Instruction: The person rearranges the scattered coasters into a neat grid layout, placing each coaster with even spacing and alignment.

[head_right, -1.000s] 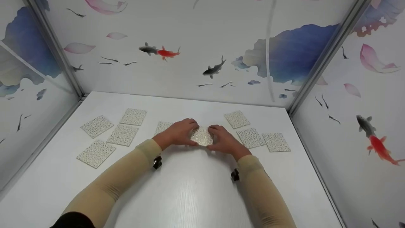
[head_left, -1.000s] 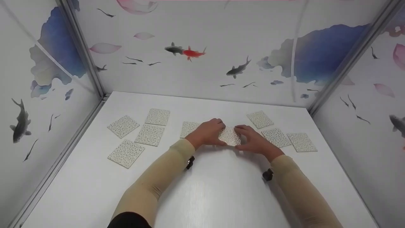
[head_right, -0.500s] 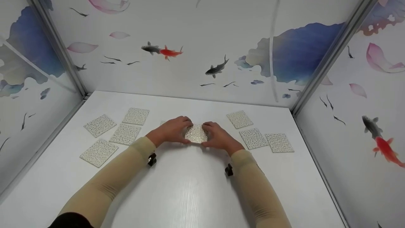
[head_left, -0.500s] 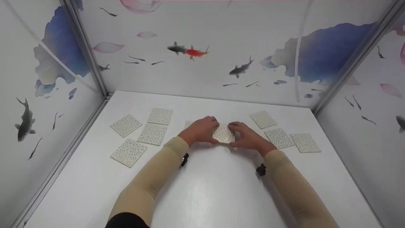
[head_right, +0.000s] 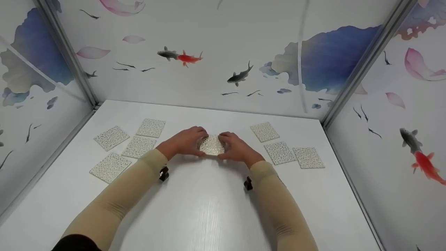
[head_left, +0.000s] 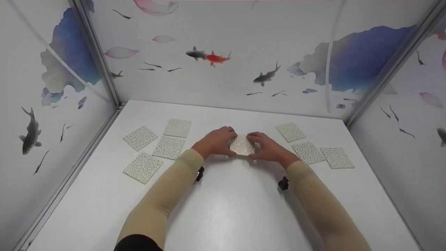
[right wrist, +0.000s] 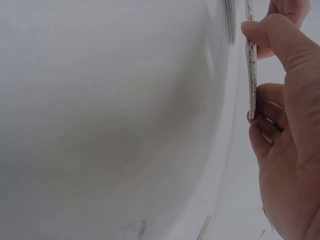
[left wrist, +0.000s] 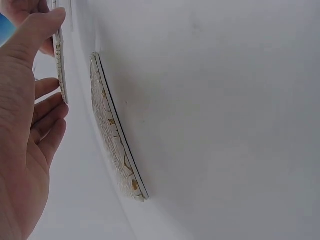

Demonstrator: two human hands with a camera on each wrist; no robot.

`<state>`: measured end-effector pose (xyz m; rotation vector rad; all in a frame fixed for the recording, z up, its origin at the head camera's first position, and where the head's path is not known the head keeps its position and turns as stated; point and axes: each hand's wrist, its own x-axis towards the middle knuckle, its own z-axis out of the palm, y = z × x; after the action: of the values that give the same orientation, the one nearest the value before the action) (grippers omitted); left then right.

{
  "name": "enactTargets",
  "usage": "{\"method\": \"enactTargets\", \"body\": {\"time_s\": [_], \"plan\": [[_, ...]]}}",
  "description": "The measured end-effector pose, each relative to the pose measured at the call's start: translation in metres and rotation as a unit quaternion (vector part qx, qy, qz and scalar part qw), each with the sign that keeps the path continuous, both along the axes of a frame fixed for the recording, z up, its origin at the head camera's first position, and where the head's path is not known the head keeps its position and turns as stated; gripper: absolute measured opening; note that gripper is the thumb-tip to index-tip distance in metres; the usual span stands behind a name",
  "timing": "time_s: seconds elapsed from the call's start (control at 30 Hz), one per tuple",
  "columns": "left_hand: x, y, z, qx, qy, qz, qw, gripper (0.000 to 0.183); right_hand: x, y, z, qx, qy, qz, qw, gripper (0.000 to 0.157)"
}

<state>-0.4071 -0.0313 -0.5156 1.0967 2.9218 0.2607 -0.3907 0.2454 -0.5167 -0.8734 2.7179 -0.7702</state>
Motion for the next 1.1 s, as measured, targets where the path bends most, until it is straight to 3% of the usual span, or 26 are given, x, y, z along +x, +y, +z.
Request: {"method": "enactTargets", "body": {"time_s": [0.7, 1.1], "plan": [[0.002, -0.009, 0.003, 0.018, -0.007, 0.01, 0.9998, 0.079, -0.004, -0.009, 0.004, 0.004, -0.013, -0.009, 1.0, 0.089], [0.0, -0.006, 0.001, 0.002, -0.017, 0.009, 0.9998, 0.078, -0.013, -0.008, -0.006, 0.018, 0.004, 0.012, 1.0, 0.086]]}}
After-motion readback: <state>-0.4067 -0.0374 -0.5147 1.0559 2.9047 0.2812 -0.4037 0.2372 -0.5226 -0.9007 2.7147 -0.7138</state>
